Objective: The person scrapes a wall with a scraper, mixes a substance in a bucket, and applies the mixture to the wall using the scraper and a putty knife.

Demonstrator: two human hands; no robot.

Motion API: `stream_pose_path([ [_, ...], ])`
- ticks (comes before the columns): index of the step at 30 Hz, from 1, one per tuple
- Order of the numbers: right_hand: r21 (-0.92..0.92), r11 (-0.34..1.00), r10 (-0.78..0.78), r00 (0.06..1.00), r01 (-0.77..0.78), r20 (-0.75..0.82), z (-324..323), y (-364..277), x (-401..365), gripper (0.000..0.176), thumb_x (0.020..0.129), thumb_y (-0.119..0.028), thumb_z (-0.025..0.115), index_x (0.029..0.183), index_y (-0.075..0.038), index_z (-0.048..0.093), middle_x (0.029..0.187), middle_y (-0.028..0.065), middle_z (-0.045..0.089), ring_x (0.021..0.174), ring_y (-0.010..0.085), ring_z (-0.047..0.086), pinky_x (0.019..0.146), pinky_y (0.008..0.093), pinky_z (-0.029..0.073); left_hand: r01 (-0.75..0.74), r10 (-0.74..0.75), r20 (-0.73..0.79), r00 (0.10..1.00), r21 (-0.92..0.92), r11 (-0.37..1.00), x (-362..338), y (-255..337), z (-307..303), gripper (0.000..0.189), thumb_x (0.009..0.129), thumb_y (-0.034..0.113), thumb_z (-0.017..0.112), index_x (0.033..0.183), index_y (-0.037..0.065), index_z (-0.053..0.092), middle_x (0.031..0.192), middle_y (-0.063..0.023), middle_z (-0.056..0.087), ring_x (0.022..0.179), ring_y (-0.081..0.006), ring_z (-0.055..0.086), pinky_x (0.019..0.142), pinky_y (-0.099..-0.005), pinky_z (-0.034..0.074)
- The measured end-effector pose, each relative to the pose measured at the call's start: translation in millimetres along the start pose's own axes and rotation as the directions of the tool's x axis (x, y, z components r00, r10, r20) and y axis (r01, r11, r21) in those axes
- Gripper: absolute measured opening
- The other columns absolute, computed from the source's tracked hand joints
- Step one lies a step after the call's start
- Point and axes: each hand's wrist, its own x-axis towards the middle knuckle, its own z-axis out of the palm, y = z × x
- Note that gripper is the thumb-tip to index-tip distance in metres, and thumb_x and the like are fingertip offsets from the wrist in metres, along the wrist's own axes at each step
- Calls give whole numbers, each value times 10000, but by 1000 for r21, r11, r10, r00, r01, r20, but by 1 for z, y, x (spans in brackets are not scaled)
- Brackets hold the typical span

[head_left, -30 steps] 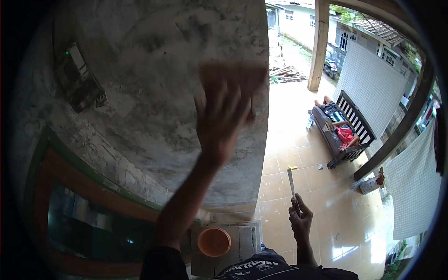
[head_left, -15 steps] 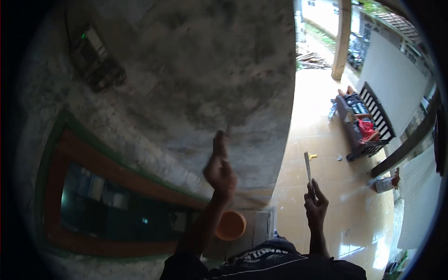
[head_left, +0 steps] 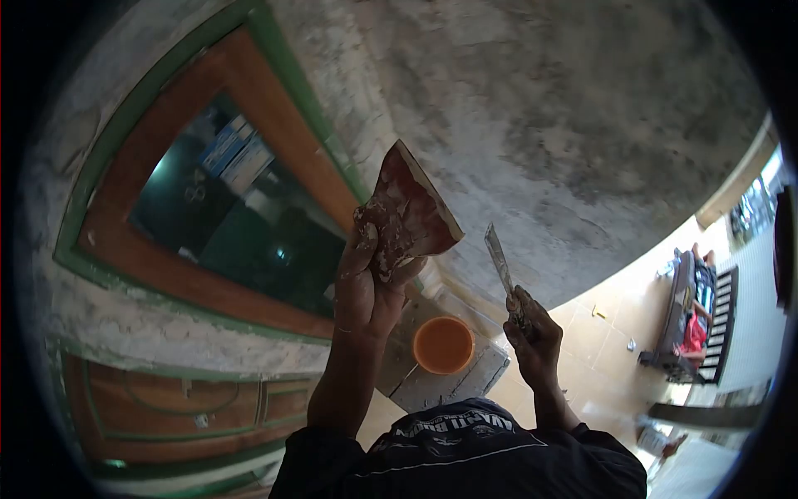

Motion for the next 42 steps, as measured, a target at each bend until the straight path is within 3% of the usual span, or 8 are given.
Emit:
stream_pose_path([
  [9,-134,990,85,948,-45,307,38,16,38,491,787,-2,628,1266,0,519,1083,125,623,962,184,599,806,281,466,-178,188,-198,962,70,982,-27,38,-53,265,977,198,427,1203,64,459,993,-51,598,629,-38,566,314,-142,371],
  [11,-562,826,395,759,-47,518,38,12,48,465,786,-48,637,1243,-65,553,1001,175,647,939,259,638,820,306,483,-247,280,-220,934,166,955,-39,38,-77,230,975,199,435,1154,65,491,874,-4,581,486,-10,452,271,-146,282],
  [13,-538,837,293,754,94,588,40,70,36,366,820,-191,567,1178,-120,602,873,195,634,829,344,623,739,413,492,-199,302,-423,854,271,942,-50,30,-92,209,976,182,430,1116,49,508,800,12,552,457,-18,407,279,-151,248],
  [17,-794,471,682,413,384,604,70,160,16,295,794,-211,523,1043,-149,668,896,139,670,852,315,655,757,430,518,-253,350,-260,900,343,905,-94,5,-188,190,970,174,436,1054,32,531,818,-16,601,501,-29,476,321,-158,273],
  [19,-792,472,700,382,387,603,92,173,11,283,773,-184,541,1015,-124,673,925,138,677,896,268,660,758,420,525,-58,354,-613,706,448,892,-112,-11,-209,164,961,151,441,1019,33,539,852,-27,615,543,-47,524,372,-167,334],
  [27,-815,163,458,689,556,561,141,296,-45,255,788,-142,565,1007,-31,634,1014,120,618,890,271,646,694,386,548,44,362,-749,556,461,886,-166,-27,-240,123,941,155,473,986,64,543,735,-9,567,395,-44,400,301,-188,262],
  [34,-618,538,501,373,573,781,121,306,-27,190,789,-150,572,909,-36,666,1055,172,595,839,291,655,697,422,548,57,350,-786,510,437,898,-193,-34,-248,127,945,178,472,985,81,543,661,14,506,353,-36,310,278,-193,200],
  [42,-751,427,330,687,503,647,142,294,-42,151,767,-130,569,843,-47,670,1001,198,601,795,342,638,684,424,552,102,362,-803,474,459,883,-212,-32,-253,139,948,196,470,995,87,542,653,21,480,363,-49,301,294,-210,198],
])
